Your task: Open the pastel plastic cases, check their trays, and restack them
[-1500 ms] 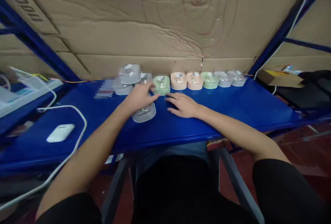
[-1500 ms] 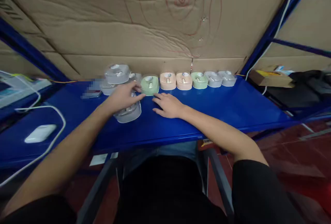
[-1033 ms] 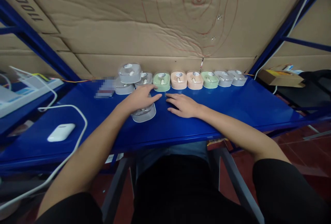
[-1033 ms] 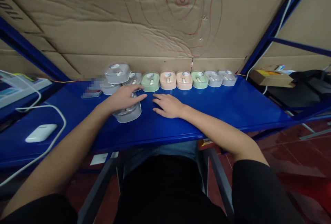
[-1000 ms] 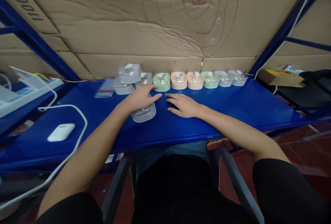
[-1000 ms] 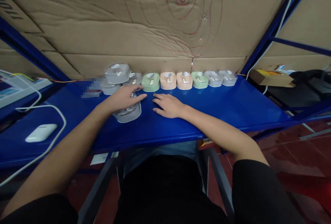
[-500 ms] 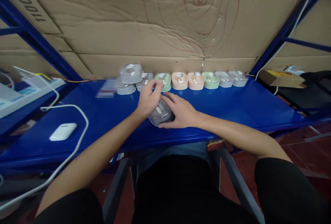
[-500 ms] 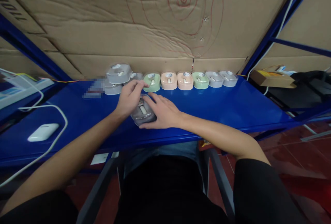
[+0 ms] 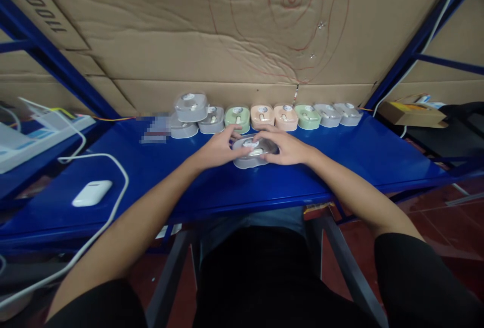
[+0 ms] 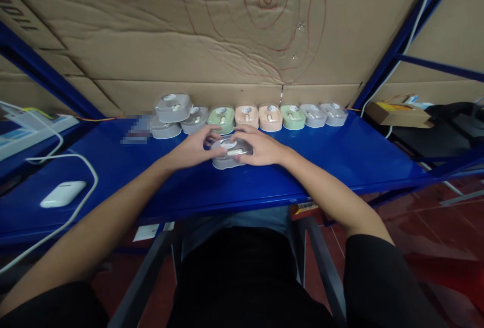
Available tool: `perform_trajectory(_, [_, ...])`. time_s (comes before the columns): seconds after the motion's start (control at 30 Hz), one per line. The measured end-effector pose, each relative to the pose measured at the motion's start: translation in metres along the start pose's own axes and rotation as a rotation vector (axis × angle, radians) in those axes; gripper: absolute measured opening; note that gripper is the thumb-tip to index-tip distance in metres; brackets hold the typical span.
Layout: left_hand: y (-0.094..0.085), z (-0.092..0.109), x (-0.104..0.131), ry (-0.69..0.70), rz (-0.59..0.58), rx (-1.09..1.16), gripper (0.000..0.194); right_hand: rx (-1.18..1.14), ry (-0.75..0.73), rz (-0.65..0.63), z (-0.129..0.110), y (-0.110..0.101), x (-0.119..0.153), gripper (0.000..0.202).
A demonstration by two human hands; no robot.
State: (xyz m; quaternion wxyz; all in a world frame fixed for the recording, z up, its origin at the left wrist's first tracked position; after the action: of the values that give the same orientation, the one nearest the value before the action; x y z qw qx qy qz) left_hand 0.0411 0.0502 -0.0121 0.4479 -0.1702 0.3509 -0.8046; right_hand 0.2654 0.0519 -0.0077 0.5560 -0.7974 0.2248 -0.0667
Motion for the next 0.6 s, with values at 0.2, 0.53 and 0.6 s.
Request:
perform_trajectory(0.2, [0.020, -0.005, -0.004, 0.066, -0.112, -0.002, 0.136, 0.032, 0.172, 0.005, 0.010, 0.010, -0.004, 0.101])
perform_trajectory(0.53, [0.001, -0.017, -0.003, 0.028, -0.141, -0.124, 0.133, 0.061, 0.273, 0.031, 0.014, -0.025, 0.010, 0.096])
perform_trajectory(0.6, [-0.007, -0.024, -0.002, -0.005, -0.187, -0.173, 0.131, 0.067, 0.354, -0.024, 0.024, -0.033, 0.019, 0.096])
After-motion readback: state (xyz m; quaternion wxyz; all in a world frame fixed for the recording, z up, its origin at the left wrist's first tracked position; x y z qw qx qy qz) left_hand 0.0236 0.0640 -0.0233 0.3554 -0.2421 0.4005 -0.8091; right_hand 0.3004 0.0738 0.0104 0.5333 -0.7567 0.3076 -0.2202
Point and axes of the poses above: each hand's wrist, its own x-axis away from the middle knuckle, its own y-axis out of the palm, z = x × y, the point moved 6 cm from there along -x, towards the middle knuckle, and after that the axes turned 15 degrees about -z, right-handed, at the moved point
